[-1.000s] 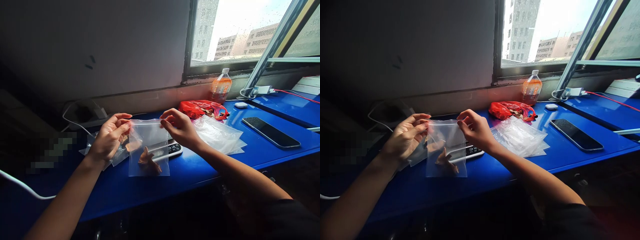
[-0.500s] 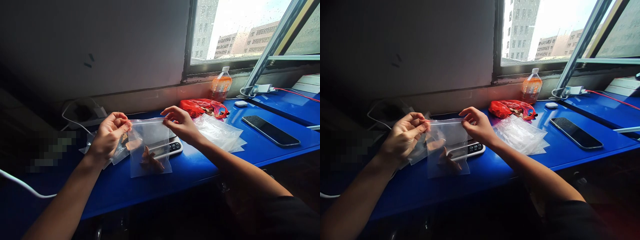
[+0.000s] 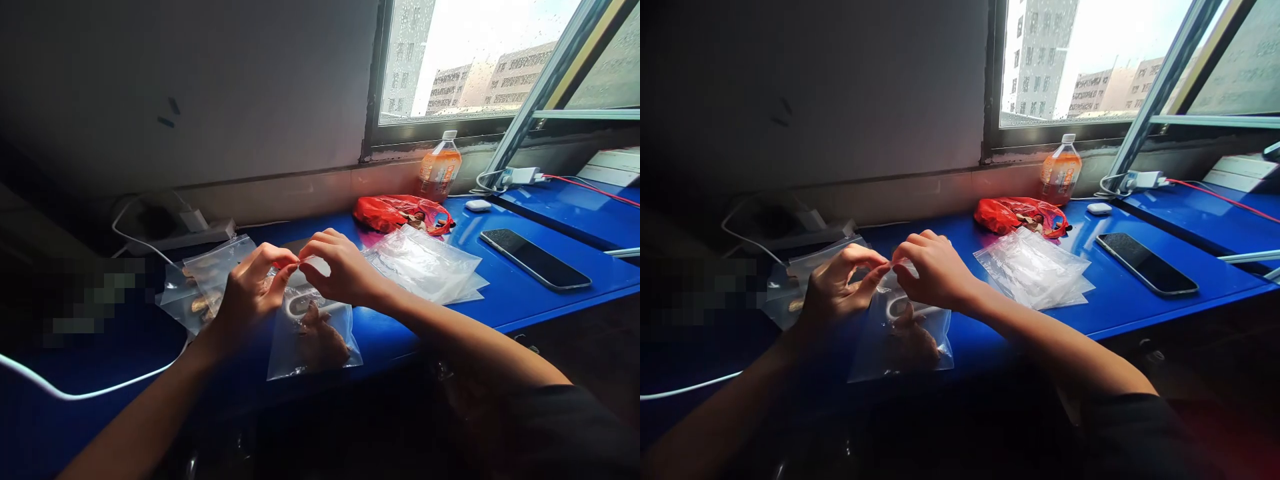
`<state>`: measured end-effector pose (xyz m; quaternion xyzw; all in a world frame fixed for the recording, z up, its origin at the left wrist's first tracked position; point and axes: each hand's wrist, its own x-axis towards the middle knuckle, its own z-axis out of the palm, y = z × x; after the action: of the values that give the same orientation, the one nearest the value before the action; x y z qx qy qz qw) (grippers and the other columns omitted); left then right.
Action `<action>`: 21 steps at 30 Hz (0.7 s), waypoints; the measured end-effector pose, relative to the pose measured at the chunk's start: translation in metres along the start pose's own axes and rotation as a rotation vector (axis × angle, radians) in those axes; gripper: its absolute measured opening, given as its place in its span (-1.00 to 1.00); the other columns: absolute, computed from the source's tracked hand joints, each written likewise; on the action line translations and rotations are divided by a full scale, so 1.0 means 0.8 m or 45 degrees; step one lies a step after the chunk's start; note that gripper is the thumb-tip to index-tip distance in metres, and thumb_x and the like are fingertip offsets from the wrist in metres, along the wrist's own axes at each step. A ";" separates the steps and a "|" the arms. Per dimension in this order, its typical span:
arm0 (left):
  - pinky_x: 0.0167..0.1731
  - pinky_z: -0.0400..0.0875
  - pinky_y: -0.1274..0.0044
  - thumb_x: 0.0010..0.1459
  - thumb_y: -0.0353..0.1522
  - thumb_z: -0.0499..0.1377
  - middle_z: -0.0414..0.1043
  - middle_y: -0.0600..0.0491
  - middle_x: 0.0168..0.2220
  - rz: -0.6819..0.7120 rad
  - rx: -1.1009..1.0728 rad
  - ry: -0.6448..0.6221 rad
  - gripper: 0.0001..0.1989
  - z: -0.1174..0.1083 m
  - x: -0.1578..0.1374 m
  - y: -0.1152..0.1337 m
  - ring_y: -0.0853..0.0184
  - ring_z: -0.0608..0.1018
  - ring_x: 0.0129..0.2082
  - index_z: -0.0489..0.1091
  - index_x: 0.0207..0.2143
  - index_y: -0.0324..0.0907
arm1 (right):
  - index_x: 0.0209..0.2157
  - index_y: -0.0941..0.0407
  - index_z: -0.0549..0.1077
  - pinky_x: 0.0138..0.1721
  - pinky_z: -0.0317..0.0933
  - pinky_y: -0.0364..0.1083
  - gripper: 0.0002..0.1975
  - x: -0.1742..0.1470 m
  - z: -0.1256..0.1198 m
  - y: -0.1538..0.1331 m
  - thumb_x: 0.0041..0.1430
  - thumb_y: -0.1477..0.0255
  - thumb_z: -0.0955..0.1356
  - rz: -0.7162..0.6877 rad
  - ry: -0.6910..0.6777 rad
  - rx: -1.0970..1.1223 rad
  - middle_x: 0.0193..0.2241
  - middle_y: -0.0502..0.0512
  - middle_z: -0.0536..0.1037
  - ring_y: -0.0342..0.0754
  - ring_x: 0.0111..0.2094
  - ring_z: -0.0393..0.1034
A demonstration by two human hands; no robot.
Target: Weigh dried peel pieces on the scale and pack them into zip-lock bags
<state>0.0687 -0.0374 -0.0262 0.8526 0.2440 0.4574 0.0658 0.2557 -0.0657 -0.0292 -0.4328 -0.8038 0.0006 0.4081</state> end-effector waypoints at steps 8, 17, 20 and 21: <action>-0.36 0.46 0.49 0.22 -0.28 0.23 0.54 0.09 -0.38 -0.139 0.089 -0.015 -0.88 -0.001 0.004 0.003 0.31 0.59 -0.39 0.45 -0.21 -0.12 | -0.38 0.09 0.44 -0.21 0.10 -0.04 -0.90 -0.002 0.003 -0.001 0.17 0.52 0.29 0.012 0.086 -0.051 -0.38 0.07 0.56 -0.03 -0.30 0.32; -0.44 0.39 0.49 0.26 -0.34 0.14 0.51 0.07 -0.42 0.007 0.257 0.021 -0.87 -0.001 0.005 0.009 0.31 0.53 -0.44 0.46 -0.35 -0.11 | -0.38 0.08 0.45 -0.20 0.10 -0.03 -0.92 0.002 0.000 -0.002 0.18 0.45 0.32 0.117 0.061 -0.036 -0.33 0.06 0.61 -0.02 -0.27 0.37; -0.42 0.39 0.48 0.26 -0.38 0.15 0.52 0.09 -0.41 0.054 0.318 0.107 -0.88 -0.006 0.005 0.008 0.32 0.53 -0.43 0.45 -0.35 -0.11 | -0.38 0.08 0.45 -0.17 0.09 0.00 -0.91 0.006 -0.004 0.006 0.20 0.41 0.32 0.166 0.121 -0.053 -0.34 0.07 0.62 0.00 -0.26 0.39; -0.41 0.40 0.47 0.25 -0.39 0.15 0.52 0.10 -0.41 0.061 0.335 0.142 -0.89 -0.009 0.006 0.008 0.32 0.53 -0.43 0.45 -0.35 -0.10 | -0.37 0.08 0.45 -0.15 0.09 0.02 -0.91 0.007 -0.005 0.009 0.20 0.41 0.32 0.189 0.148 -0.070 -0.34 0.07 0.62 0.02 -0.24 0.40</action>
<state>0.0674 -0.0417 -0.0168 0.8327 0.2848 0.4695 -0.0709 0.2620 -0.0586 -0.0254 -0.5014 -0.7442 -0.0161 0.4410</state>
